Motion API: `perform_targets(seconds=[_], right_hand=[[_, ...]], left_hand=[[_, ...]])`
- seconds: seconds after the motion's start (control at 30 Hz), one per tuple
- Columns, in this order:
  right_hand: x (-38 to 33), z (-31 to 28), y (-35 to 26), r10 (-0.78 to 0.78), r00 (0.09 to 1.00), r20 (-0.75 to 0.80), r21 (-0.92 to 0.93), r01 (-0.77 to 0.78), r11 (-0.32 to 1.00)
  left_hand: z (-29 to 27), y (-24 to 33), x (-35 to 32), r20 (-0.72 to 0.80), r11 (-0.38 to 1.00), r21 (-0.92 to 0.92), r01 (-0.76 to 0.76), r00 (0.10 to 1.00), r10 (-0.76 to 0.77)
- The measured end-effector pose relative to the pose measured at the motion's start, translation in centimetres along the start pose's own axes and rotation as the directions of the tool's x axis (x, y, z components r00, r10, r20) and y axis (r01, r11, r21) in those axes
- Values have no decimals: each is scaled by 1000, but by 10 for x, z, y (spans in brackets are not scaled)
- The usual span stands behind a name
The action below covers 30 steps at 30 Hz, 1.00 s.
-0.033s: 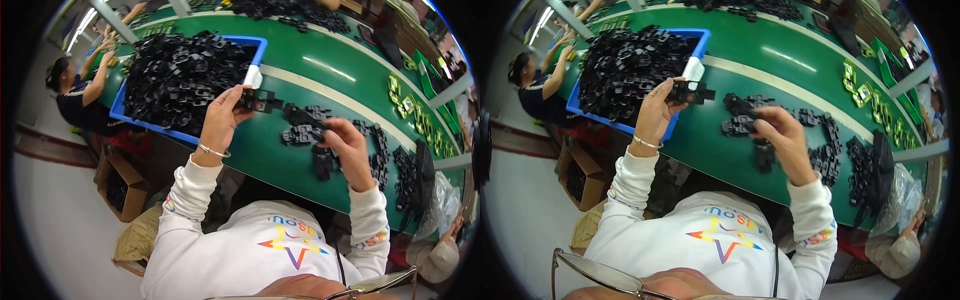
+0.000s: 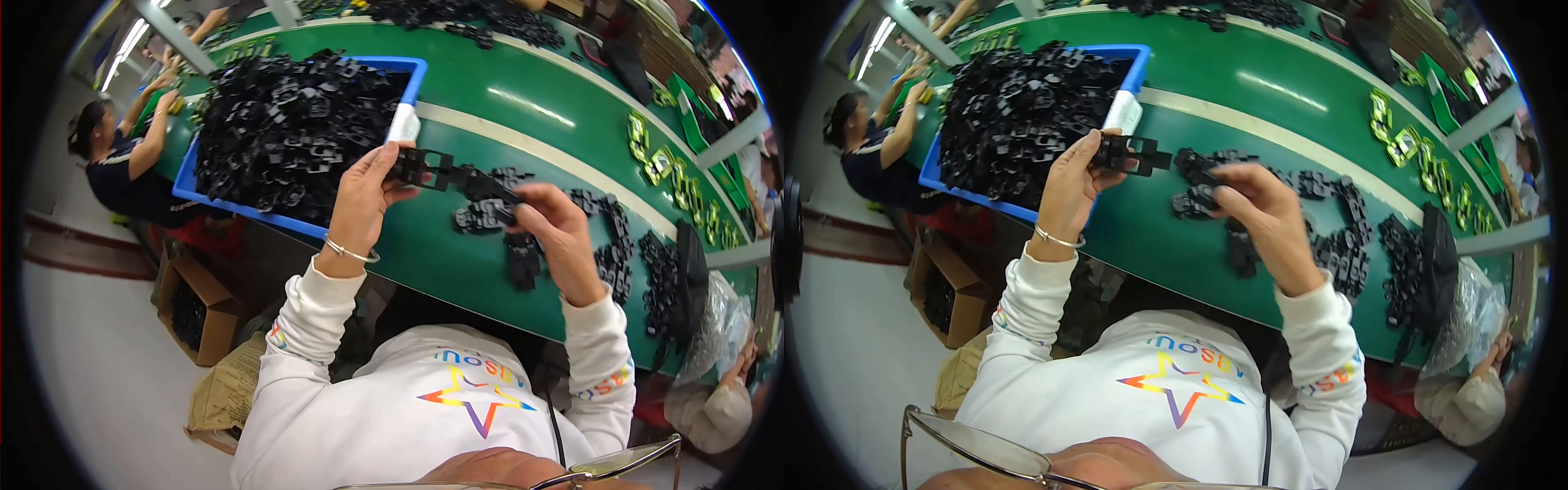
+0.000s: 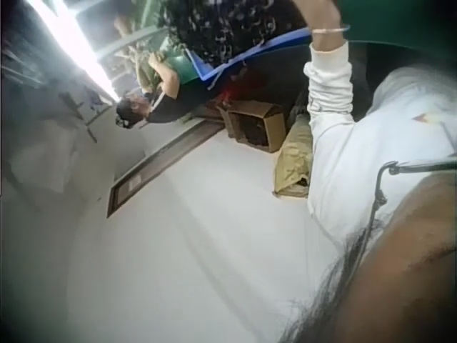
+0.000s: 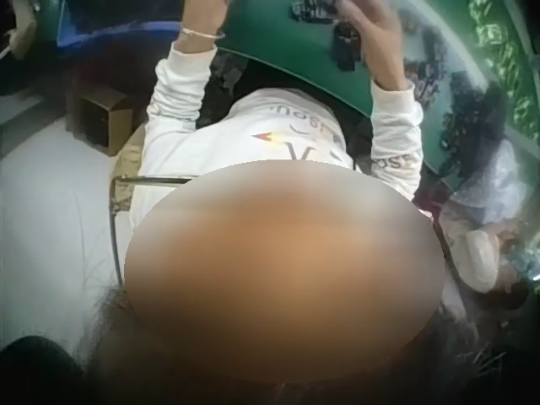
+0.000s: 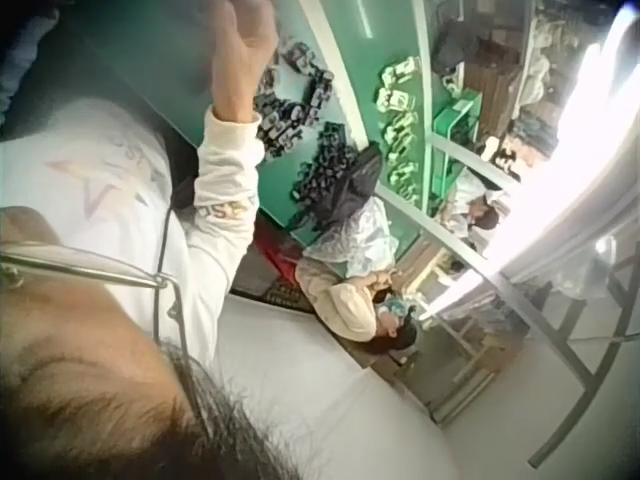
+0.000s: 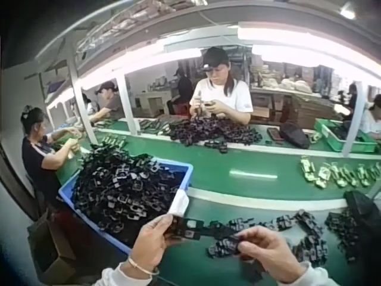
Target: The person assembles toy cars by hand by inserting black chassis components into car bodies and setting them on the assembly table. The person also takes black plastic pieces from a blue bin and attaches smaller components together by hand.
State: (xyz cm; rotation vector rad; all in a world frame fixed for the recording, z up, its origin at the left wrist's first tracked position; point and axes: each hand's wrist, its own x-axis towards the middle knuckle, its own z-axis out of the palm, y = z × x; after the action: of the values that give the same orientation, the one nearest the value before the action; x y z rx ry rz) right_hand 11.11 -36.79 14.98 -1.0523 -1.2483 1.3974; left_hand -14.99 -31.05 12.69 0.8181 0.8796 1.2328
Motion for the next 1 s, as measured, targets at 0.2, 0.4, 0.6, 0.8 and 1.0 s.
perform_targets(seconds=[0.2,0.4,0.6,0.8,1.0], right_hand=[[11,16,10,45,999,-28,3,-45,999],[6,2,17,123,986,-116,-67,-132,989],[6,-7,6,232,968,-99,-112,-242,964],[7,-14,4,174,973,-154,-655,-233,719],[1,-21,23,210,976,-53,-232,-216,948]], left_hand=[[43,-32,-16,43,974,223,-42,999,33],[61,-51,-20,83,961,269,-65,996,44],[63,-57,-20,98,964,266,-5,995,-21],[64,-55,-22,114,970,244,22,992,-51],[67,-61,-24,249,902,406,-148,967,47]])
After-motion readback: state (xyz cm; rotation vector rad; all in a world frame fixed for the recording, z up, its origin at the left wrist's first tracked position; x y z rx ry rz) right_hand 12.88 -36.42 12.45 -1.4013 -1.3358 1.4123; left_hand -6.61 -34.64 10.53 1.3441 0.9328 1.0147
